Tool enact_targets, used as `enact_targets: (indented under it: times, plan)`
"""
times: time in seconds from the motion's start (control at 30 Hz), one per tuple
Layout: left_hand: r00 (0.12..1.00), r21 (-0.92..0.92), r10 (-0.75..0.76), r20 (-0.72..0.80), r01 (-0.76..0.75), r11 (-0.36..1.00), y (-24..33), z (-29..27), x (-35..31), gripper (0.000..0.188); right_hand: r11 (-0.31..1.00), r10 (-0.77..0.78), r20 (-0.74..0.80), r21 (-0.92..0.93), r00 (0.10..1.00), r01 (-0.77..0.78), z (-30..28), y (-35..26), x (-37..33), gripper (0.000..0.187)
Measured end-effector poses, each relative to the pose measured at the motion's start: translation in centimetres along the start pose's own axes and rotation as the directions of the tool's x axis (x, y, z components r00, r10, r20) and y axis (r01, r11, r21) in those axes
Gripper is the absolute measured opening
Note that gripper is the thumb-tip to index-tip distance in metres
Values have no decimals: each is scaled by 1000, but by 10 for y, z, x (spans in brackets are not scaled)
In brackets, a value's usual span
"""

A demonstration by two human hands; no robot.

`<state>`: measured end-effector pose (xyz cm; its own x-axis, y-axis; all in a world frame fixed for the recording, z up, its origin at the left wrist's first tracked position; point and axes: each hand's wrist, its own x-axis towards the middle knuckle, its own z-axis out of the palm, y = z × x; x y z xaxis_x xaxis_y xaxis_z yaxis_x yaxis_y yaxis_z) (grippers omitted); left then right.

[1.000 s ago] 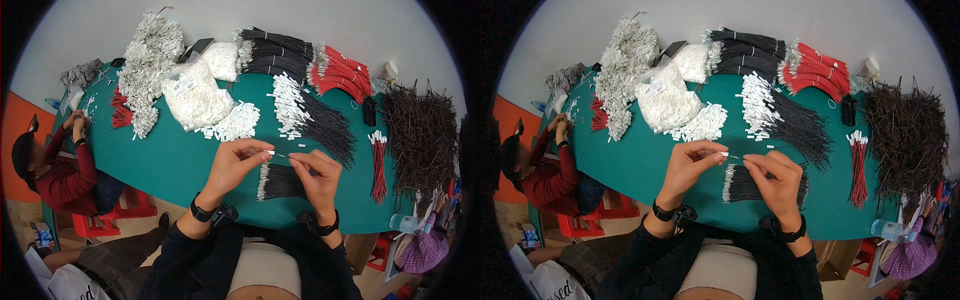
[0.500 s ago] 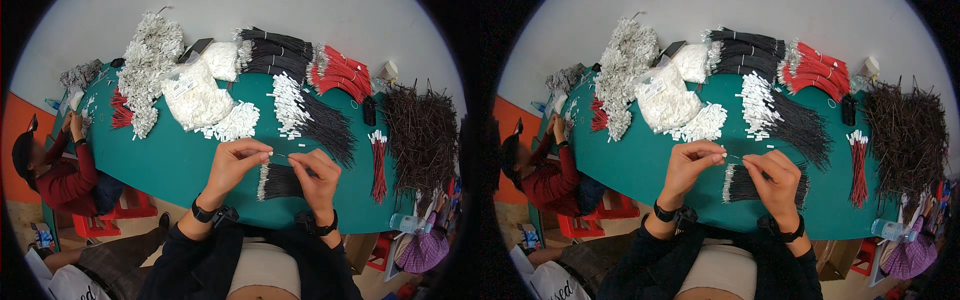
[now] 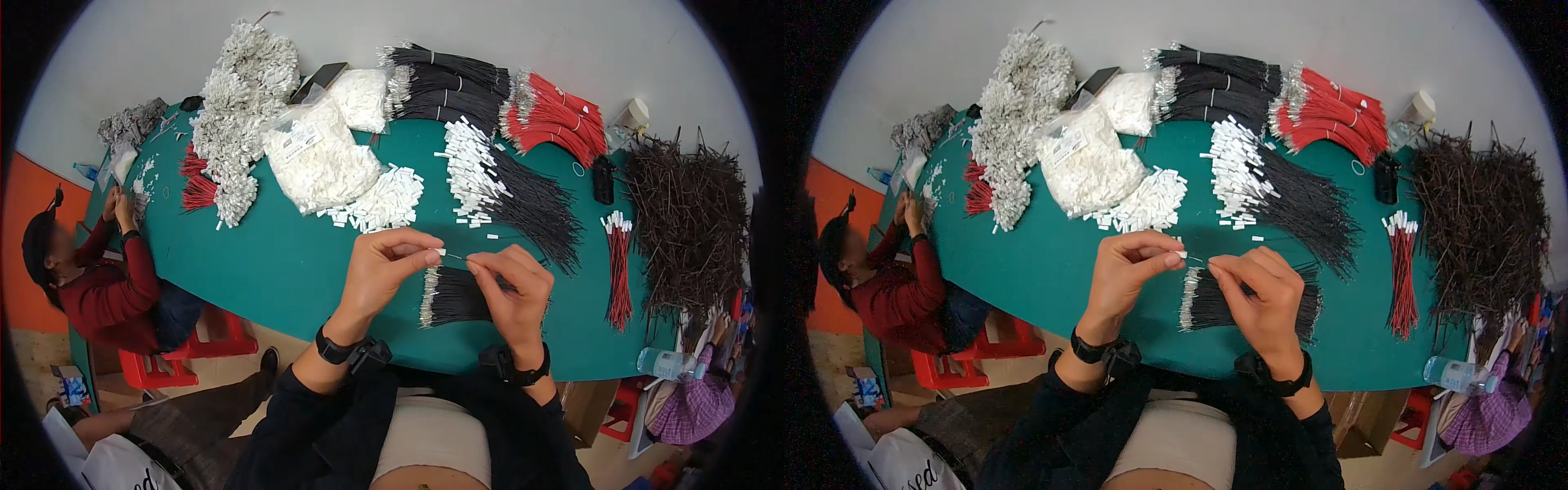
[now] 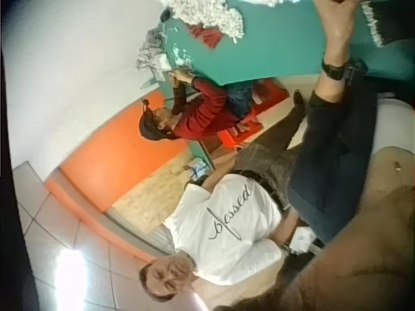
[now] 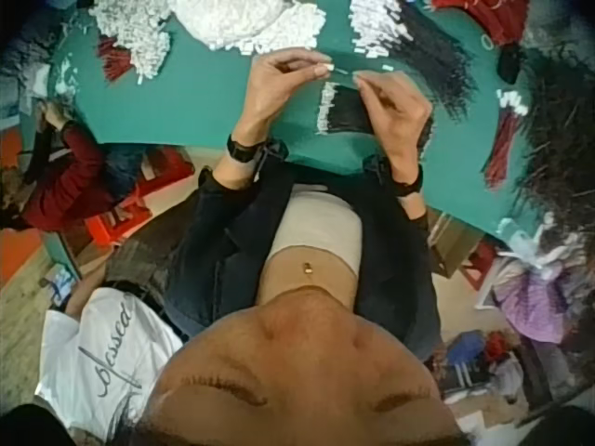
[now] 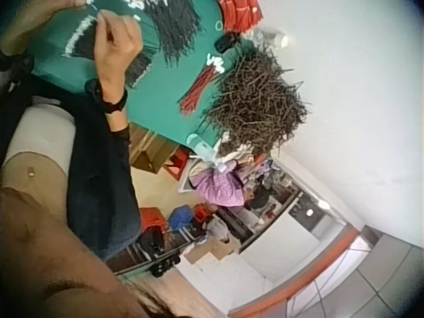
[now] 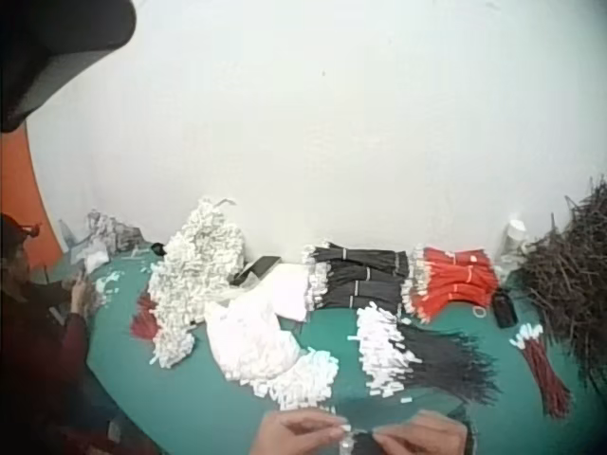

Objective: The recorder is manually attaching small white plastic connectors to the ends of black wires at an assembly workbench.

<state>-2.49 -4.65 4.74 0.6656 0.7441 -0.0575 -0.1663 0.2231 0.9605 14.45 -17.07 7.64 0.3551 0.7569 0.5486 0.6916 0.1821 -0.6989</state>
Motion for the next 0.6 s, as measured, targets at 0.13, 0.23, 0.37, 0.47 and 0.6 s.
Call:
enact_targets:
  times: [0.13,0.23,0.37,0.47,0.6]
  plan:
    - [999,-32,16,28,-15,999,-2,0,0,18,1000,16,15,18,1000,-16,2,1,0,15]
    - [999,-44,28,34,-26,999,-4,1,0,17,999,22,23,26,999,-22,3,0,0,15]
    - [999,-20,27,28,-27,999,-3,3,-1,15,999,39,28,23,999,-40,5,1,-2,14]
    - [1000,21,21,7,-22,1000,0,5,-3,12,1000,24,45,14,999,-25,5,-3,-1,14]
    - [1000,23,15,12,-16,1000,1,7,-4,11,998,45,41,38,998,-47,5,1,-2,13]
